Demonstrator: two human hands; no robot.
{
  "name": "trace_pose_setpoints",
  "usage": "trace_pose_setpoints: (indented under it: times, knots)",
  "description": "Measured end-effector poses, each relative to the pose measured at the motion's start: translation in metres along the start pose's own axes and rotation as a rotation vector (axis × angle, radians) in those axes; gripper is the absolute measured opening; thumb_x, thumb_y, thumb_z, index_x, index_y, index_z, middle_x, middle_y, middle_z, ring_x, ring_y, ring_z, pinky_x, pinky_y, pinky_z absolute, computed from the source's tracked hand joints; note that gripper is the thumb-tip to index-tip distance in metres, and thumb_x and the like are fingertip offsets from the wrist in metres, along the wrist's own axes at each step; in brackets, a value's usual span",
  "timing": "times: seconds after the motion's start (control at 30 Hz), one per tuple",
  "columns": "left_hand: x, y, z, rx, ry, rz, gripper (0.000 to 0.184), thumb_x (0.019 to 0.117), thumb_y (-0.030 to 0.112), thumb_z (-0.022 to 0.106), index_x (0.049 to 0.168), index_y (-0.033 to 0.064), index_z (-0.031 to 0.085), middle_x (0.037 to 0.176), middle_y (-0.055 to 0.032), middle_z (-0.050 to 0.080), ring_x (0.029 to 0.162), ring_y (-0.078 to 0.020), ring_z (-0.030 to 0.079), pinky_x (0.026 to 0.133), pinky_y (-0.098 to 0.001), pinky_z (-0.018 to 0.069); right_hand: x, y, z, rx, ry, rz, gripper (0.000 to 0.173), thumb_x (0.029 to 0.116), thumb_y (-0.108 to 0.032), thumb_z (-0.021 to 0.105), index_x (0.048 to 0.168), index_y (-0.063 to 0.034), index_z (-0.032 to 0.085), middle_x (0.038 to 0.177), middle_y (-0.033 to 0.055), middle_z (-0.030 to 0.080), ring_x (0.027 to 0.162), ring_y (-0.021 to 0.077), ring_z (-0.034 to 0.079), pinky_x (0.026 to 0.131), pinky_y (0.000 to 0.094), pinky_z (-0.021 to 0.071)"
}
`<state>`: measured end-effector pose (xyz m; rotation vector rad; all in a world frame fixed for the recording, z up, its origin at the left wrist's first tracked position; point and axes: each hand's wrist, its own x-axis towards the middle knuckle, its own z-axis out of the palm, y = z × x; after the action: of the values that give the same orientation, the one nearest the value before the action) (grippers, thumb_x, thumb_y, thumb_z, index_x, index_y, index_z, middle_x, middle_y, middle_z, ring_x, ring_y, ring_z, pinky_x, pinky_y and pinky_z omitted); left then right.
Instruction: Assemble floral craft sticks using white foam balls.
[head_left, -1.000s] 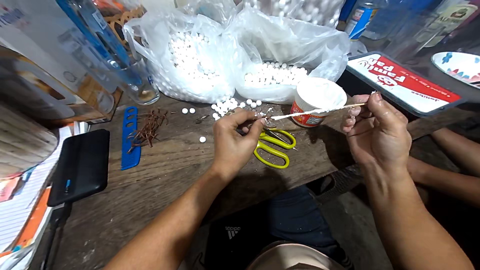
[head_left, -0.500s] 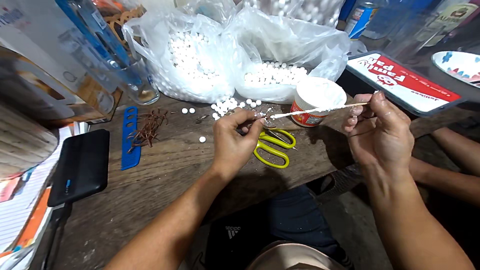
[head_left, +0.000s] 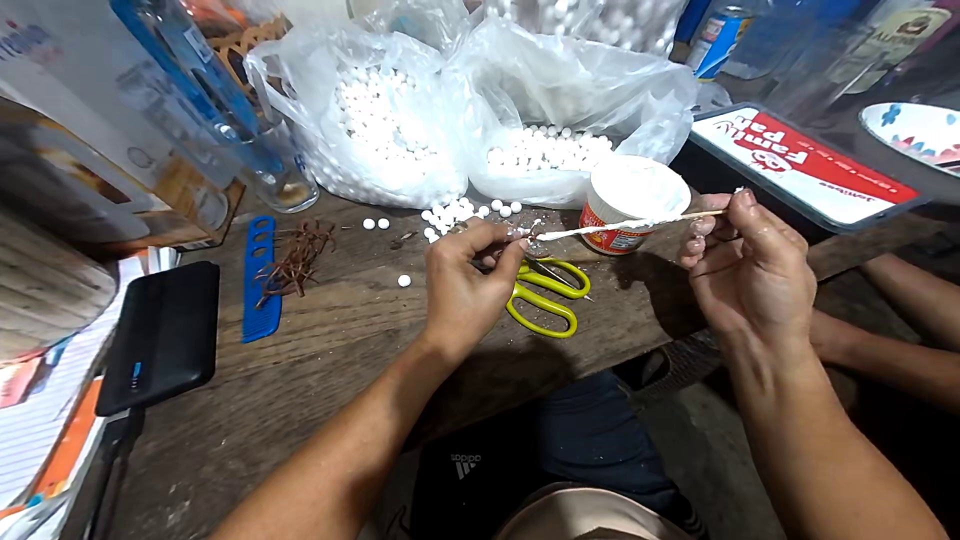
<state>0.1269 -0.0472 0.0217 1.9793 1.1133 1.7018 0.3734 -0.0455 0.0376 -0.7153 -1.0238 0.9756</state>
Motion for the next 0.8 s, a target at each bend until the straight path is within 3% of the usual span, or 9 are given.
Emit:
trace_pose_setpoints:
  times: [0.8]
  knots:
    - [-0.0003, -0.0023, 0.0016, 0.009, 0.021, 0.010, 0.004, 0.0879, -0.002, 0.069, 0.089, -0.0044, 0.073, 0.081, -0.0054, 0.067, 0.071, 0.0024, 0.061, 0.069, -0.0118, 0.0521, 0.0031, -0.0055, -0.0069, 0.040, 0.033, 0.004, 0.046, 0.1118, -0.015, 0.028, 0.095, -0.0095, 0.070, 0.076, -0.0052, 0.070, 0.062, 0.0014, 0.065, 0.059, 0.0147, 0.0556]
